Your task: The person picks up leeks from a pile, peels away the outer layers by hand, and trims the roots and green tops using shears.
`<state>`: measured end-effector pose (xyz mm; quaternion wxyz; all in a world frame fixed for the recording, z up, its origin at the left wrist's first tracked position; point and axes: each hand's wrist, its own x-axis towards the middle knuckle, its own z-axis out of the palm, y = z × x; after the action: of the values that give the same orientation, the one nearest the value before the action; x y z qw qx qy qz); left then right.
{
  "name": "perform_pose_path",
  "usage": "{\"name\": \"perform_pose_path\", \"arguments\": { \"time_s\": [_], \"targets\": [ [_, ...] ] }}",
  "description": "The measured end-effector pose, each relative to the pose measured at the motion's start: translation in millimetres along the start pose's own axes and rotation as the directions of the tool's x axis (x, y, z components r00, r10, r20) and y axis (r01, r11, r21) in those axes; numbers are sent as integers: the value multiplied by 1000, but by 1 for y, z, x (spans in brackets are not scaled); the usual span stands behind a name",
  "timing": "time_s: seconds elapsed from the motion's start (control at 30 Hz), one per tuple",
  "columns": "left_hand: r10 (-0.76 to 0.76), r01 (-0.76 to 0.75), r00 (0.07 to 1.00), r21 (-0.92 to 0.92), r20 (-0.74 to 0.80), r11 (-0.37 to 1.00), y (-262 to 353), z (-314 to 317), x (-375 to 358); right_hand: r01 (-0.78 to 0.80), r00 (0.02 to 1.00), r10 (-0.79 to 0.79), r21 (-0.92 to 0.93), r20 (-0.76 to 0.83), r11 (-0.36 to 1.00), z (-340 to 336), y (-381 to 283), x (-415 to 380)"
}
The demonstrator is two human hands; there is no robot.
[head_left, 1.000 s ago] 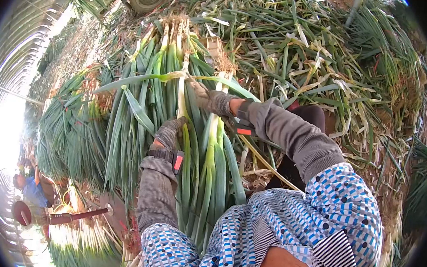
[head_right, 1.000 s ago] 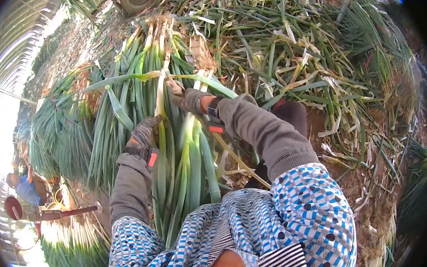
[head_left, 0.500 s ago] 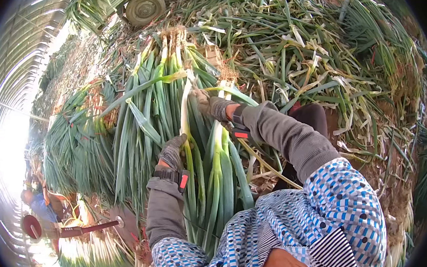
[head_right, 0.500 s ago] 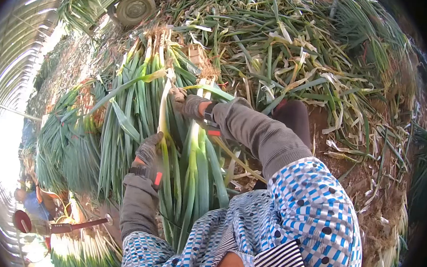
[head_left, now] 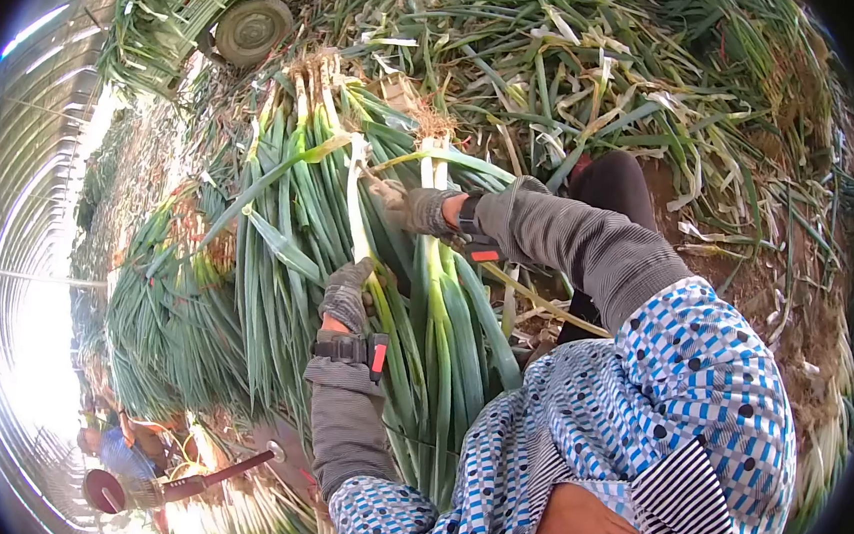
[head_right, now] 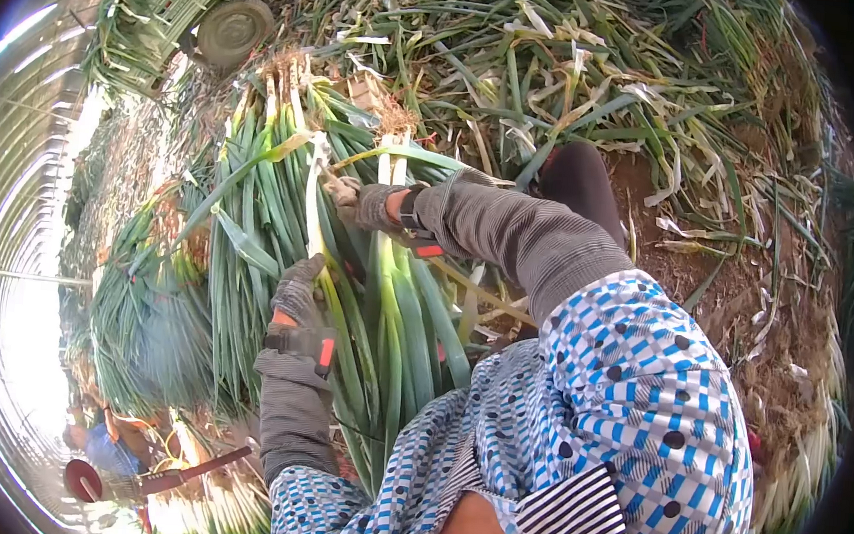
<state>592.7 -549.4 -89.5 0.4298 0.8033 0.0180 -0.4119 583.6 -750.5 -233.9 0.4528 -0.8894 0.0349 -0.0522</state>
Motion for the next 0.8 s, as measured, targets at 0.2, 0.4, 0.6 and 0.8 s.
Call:
{"name": "perform_pose_path", "arguments": {
  "time_s": [0.2, 0.4, 0.6, 0.8],
  "targets": [
    [32, -32, 998, 6, -57, 999, -1, 3, -16, 7, 985, 46, 306, -168, 952, -2, 19, 6],
    [63, -50, 991, -113, 114, 992, -18, -8, -2, -521, 775, 625, 469, -90, 713, -76, -44, -124],
    [157, -130, 984, -269, 83, 954, -33, -10, 10, -717, 664, 747, 300, 22, 629, -65, 21, -216],
    [197, -167, 979, -363, 46, 917, -47, -12, 30, -417, 807, 366, -9, -464, 909, -52, -17, -190]
  ]
}}
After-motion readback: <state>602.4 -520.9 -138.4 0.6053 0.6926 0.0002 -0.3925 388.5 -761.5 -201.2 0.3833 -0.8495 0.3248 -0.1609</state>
